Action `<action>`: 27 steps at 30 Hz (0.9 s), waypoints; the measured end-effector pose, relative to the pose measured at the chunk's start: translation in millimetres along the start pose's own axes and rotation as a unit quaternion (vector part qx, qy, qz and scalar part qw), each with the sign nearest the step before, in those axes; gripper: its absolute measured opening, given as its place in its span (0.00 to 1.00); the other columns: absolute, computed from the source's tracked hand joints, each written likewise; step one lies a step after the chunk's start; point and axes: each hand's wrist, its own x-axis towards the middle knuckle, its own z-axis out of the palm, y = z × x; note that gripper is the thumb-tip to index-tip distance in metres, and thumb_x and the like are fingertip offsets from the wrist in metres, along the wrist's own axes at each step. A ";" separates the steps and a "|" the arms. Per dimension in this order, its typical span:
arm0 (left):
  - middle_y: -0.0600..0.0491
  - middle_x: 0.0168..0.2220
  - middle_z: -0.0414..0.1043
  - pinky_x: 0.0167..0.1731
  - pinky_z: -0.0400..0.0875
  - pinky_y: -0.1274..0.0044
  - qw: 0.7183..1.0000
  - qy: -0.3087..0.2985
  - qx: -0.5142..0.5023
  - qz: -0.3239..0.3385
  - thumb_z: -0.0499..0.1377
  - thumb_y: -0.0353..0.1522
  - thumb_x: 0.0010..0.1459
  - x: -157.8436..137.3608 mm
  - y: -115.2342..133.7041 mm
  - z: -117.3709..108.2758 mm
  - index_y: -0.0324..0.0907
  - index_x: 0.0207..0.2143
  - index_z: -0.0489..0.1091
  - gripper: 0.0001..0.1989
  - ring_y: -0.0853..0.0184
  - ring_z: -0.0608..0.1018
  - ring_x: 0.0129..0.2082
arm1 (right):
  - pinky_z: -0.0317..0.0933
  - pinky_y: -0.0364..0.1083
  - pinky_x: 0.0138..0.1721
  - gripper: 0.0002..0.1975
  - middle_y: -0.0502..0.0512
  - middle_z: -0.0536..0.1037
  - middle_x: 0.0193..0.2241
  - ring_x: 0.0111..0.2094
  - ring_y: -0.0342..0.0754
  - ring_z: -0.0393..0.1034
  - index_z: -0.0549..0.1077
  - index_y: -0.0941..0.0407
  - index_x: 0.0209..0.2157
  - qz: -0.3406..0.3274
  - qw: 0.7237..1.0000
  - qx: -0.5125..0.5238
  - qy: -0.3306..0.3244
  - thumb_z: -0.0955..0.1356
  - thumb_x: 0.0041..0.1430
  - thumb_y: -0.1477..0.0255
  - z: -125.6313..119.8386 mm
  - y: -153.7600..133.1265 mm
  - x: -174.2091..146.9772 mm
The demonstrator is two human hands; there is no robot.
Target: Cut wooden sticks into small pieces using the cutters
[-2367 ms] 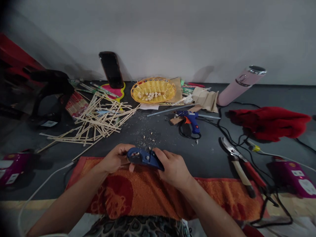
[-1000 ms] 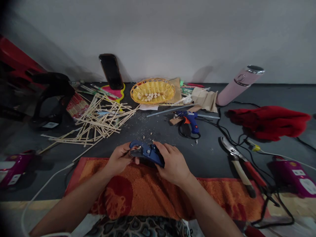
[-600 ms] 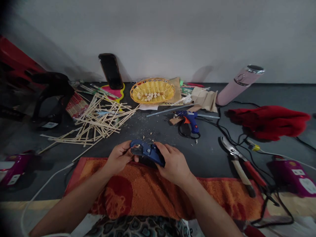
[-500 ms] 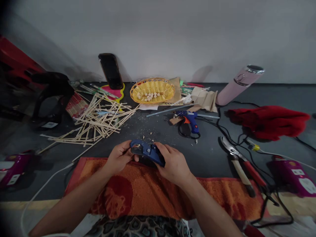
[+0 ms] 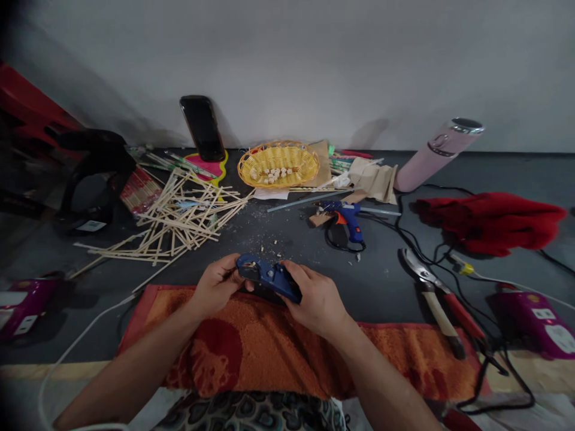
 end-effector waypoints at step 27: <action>0.52 0.25 0.73 0.22 0.57 0.81 0.992 -0.019 -0.113 -0.050 0.52 0.39 0.64 -0.9 1.2 3.8 0.38 0.31 0.65 0.14 0.75 0.62 0.20 | 0.67 0.50 0.46 0.22 0.58 0.75 0.48 0.45 0.52 0.73 0.63 0.53 0.54 0.001 1.000 -0.004 0.012 0.66 0.58 0.66 -0.3 -2.4 1.4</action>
